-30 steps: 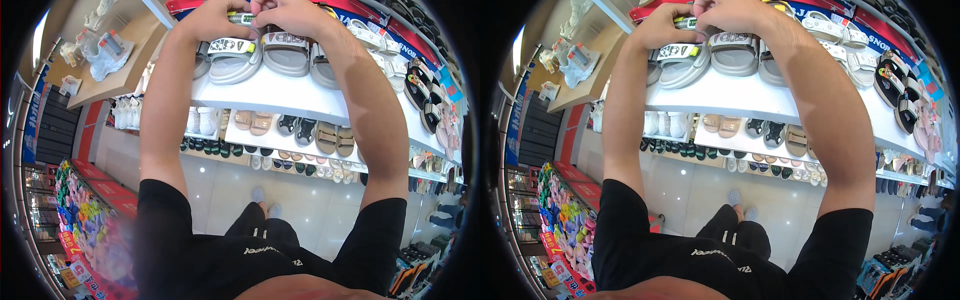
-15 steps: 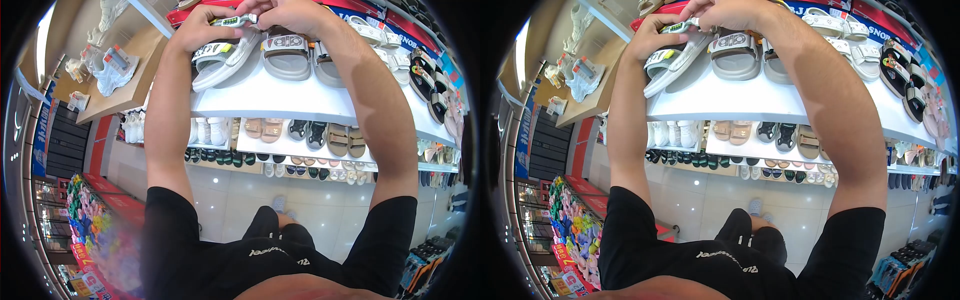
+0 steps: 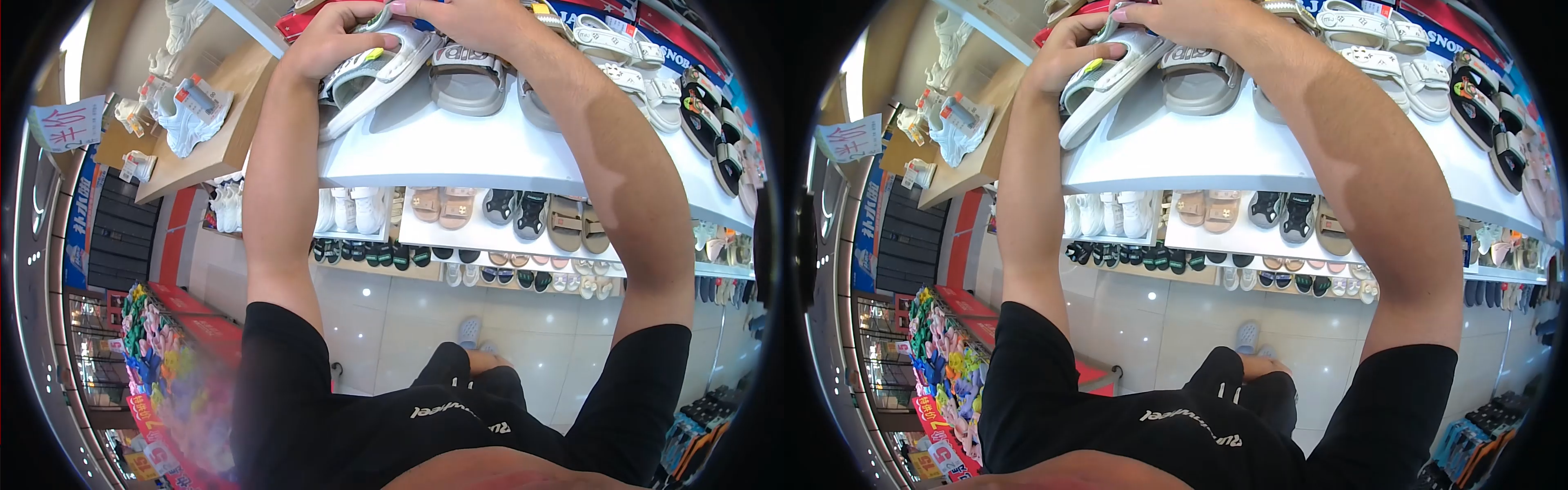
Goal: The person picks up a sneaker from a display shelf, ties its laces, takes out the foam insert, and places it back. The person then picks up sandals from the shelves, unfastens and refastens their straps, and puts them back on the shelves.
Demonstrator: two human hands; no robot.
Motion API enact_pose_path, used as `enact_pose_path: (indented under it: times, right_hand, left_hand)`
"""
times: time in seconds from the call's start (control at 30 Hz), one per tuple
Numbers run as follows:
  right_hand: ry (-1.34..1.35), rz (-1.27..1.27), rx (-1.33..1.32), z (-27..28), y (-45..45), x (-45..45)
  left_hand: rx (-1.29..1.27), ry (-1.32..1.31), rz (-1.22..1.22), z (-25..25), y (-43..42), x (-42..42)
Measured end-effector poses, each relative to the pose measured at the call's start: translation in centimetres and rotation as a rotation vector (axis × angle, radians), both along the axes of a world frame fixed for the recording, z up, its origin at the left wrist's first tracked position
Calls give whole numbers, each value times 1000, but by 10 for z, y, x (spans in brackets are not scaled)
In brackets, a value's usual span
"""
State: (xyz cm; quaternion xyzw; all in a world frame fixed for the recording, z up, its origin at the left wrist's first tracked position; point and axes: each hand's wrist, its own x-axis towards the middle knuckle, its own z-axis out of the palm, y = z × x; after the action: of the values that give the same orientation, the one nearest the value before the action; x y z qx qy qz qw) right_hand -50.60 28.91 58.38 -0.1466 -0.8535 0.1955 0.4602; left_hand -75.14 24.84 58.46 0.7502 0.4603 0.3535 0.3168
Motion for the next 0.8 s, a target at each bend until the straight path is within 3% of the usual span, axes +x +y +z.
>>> enact_pose_path:
  times: [0.17,0.27,0.47,0.57,0.67,0.8]
  right_hand:
    - [167,-36,404,-9,7,-11]
    - [217,-71,407,-6,2,-10]
    - [323,60,138,-3,-7,-10]
    - [430,45,264,-6,2,-20]
    - [367,142,-54,-1,-7,-15]
    - [227,102,-14,-1,-4,-5]
  left_hand:
    - [9,69,3,0,4,-2]
    - [-2,138,33,3,3,0]
    - [64,123,66,0,0,8]
    - [44,157,74,1,-4,16]
    - [123,187,38,-3,-1,12]
    - [113,175,-21,4,-2,12]
